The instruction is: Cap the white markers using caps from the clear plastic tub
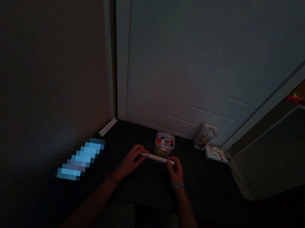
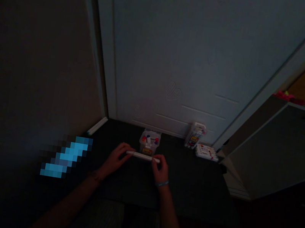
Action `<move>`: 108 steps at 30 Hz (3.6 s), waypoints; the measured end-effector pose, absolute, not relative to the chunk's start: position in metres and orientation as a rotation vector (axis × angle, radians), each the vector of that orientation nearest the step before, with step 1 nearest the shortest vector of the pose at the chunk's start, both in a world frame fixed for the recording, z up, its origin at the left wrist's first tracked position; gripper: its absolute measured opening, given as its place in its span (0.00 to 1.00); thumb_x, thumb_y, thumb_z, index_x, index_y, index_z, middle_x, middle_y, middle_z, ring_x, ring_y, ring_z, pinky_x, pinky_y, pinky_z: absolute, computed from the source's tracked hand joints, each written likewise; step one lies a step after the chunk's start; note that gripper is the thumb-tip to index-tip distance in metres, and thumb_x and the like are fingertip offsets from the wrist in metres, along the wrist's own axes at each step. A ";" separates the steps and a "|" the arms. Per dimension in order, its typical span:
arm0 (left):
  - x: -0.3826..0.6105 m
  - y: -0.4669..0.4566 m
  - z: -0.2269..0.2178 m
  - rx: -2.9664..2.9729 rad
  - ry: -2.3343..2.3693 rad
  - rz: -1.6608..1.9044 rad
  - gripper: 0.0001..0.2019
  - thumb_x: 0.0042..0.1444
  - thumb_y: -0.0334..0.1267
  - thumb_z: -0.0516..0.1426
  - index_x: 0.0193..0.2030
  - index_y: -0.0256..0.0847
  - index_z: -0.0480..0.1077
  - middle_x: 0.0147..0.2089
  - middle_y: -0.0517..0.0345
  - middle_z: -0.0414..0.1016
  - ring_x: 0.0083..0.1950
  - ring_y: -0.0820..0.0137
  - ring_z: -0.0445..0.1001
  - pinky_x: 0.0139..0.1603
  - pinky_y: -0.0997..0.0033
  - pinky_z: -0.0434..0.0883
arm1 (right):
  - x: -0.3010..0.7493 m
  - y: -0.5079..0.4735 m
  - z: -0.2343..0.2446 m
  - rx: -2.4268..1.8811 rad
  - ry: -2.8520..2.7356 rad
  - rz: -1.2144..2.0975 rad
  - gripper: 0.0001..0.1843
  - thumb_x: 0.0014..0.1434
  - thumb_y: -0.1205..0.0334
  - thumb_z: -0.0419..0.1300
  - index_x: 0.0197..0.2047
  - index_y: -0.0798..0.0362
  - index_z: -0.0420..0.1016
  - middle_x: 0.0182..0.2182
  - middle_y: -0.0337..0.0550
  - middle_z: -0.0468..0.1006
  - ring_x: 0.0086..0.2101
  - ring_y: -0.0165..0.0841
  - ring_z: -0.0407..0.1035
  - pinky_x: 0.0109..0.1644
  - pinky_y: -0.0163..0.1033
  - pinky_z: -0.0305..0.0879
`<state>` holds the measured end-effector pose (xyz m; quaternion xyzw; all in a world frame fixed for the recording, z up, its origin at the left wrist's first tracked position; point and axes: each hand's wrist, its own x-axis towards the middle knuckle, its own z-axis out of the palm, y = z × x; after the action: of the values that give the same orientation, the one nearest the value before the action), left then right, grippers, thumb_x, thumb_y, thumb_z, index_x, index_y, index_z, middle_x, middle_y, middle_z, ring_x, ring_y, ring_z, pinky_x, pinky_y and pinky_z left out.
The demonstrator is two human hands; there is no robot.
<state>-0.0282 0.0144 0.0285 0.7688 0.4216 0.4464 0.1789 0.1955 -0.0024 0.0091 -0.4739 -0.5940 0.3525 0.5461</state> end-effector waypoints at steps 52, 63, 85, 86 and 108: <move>-0.027 0.016 0.025 2.139 1.128 1.177 0.11 0.58 0.40 0.51 0.46 0.44 0.68 0.46 0.56 0.70 0.49 0.68 0.68 0.53 0.63 0.65 | 0.197 0.001 0.011 -1.073 -1.258 0.938 0.11 0.55 0.52 0.54 0.37 0.51 0.67 0.25 0.36 0.69 0.27 0.31 0.65 0.31 0.34 0.61; -0.027 0.016 0.024 2.152 1.140 1.180 0.11 0.58 0.40 0.51 0.46 0.44 0.67 0.46 0.56 0.70 0.49 0.68 0.68 0.52 0.63 0.66 | 0.199 0.003 0.007 -1.046 -1.247 0.952 0.12 0.55 0.51 0.55 0.35 0.51 0.67 0.24 0.36 0.69 0.26 0.30 0.65 0.31 0.34 0.61; -0.028 0.014 0.026 2.166 1.171 1.150 0.12 0.58 0.41 0.50 0.46 0.44 0.68 0.46 0.57 0.71 0.48 0.68 0.69 0.52 0.64 0.66 | 0.198 0.002 0.009 -1.050 -1.238 0.969 0.11 0.56 0.52 0.55 0.35 0.51 0.67 0.24 0.36 0.69 0.26 0.30 0.64 0.30 0.33 0.61; -0.028 0.014 0.026 2.165 1.168 1.149 0.12 0.58 0.41 0.50 0.46 0.44 0.68 0.46 0.57 0.71 0.48 0.68 0.69 0.52 0.65 0.66 | 0.198 0.002 0.008 -1.049 -1.239 0.965 0.11 0.56 0.52 0.55 0.35 0.51 0.67 0.24 0.36 0.69 0.26 0.30 0.64 0.30 0.33 0.60; -0.028 0.014 0.026 2.180 1.185 1.115 0.11 0.58 0.41 0.50 0.45 0.45 0.68 0.44 0.58 0.71 0.47 0.68 0.69 0.51 0.65 0.66 | 0.199 0.005 0.004 -1.049 -1.252 0.970 0.11 0.56 0.52 0.55 0.35 0.51 0.67 0.23 0.35 0.69 0.26 0.30 0.65 0.30 0.33 0.60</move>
<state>-0.0281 0.0135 0.0260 0.7837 0.4261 0.4008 0.2090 0.1992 0.0046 0.0039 -0.4491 -0.5362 0.4152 0.5817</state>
